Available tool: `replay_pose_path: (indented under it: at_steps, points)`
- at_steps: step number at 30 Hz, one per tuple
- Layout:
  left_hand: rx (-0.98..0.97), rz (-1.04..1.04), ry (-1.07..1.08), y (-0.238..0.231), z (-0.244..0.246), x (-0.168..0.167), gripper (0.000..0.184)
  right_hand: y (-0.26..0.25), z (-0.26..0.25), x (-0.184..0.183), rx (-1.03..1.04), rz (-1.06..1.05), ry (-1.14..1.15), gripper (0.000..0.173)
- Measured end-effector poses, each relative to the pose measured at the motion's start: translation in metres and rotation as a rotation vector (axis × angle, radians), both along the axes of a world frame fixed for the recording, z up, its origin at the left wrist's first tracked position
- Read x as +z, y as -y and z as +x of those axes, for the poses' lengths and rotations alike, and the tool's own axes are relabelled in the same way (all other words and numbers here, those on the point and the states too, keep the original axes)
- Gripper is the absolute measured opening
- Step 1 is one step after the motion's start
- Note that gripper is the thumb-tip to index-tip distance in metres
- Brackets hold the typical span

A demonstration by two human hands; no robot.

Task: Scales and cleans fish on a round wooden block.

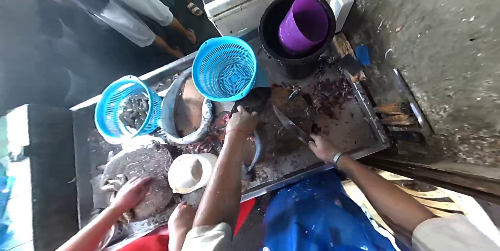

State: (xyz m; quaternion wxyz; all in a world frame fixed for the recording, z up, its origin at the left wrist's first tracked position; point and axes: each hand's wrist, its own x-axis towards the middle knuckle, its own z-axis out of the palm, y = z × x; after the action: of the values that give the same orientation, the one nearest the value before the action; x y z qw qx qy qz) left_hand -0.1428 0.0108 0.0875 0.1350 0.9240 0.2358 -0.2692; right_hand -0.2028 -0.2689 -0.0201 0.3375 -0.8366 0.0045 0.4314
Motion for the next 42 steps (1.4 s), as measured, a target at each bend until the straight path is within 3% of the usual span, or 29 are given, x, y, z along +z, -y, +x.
replay_pose_path:
  at_steps: [3,7,9,12,15,17,21,23,27,29,31,33,35,36,38,40,41,42]
  points:
    - [-0.225,-0.029,-0.080,0.006,0.021,-0.025,0.069,0.027,0.041,-0.014,-0.299,0.116,-0.110,0.039]
    - [-0.476,-0.365,-0.065,0.012,0.023,-0.087,0.102,0.048,0.033,-0.005,-0.476,0.034,0.125,0.039]
    - [-0.575,-0.349,-0.063,0.020,0.028,-0.093,0.109,0.057,0.003,-0.002,-0.424,0.115,0.062,0.038]
    - [-0.669,-0.271,-0.121,0.043,0.041,-0.090,0.101,0.069,-0.040,-0.018,-0.482,0.136,-0.099,0.039]
    - [-0.701,-0.262,-0.106,0.057,0.065,-0.086,0.097,0.077,-0.055,-0.025,-0.594,0.078,0.088,0.039]
    - [-0.564,-0.266,0.015,0.050,0.079,-0.090,0.095,0.076,-0.061,-0.022,-0.564,0.063,0.205,0.041]
    - [0.127,-0.308,0.422,0.029,0.093,-0.113,0.088,0.049,-0.034,0.009,-0.416,0.169,0.375,0.044]
    - [0.321,-0.362,0.477,0.034,0.076,-0.112,0.088,0.028,-0.003,0.039,-0.383,0.244,0.554,0.040]
    - [0.203,-0.414,0.350,0.043,0.037,-0.111,0.086,-0.016,0.062,0.130,-0.412,0.487,1.124,0.038]
    - [0.186,-0.446,0.336,0.043,0.032,-0.116,0.089,-0.036,0.078,0.143,-0.443,0.582,1.303,0.042]
    - [0.176,-0.473,0.345,0.042,0.031,-0.117,0.090,-0.043,0.059,0.098,-0.370,0.373,1.230,0.044]
    - [0.165,-0.475,0.355,0.042,0.029,-0.118,0.091,-0.035,0.033,0.037,-0.157,0.012,0.827,0.034]
    - [0.173,-0.457,0.358,0.042,0.025,-0.118,0.090,-0.031,0.034,0.029,-0.030,-0.177,0.490,0.030]
    - [0.182,-0.448,0.367,0.042,0.026,-0.117,0.091,-0.032,0.041,0.043,-0.041,-0.172,0.524,0.028]
    - [0.214,-0.453,0.353,0.043,0.018,-0.119,0.093,-0.034,0.038,0.069,-0.153,-0.017,0.856,0.030]
    - [0.229,-0.456,0.356,0.044,0.022,-0.119,0.094,-0.038,0.035,0.064,-0.227,0.096,1.074,0.036]
    - [0.233,-0.460,0.351,0.044,0.021,-0.118,0.095,-0.036,0.025,0.047,-0.194,0.057,1.014,0.036]
    - [0.230,-0.458,0.352,0.044,0.020,-0.117,0.094,-0.033,0.017,0.032,-0.112,-0.044,0.815,0.037]
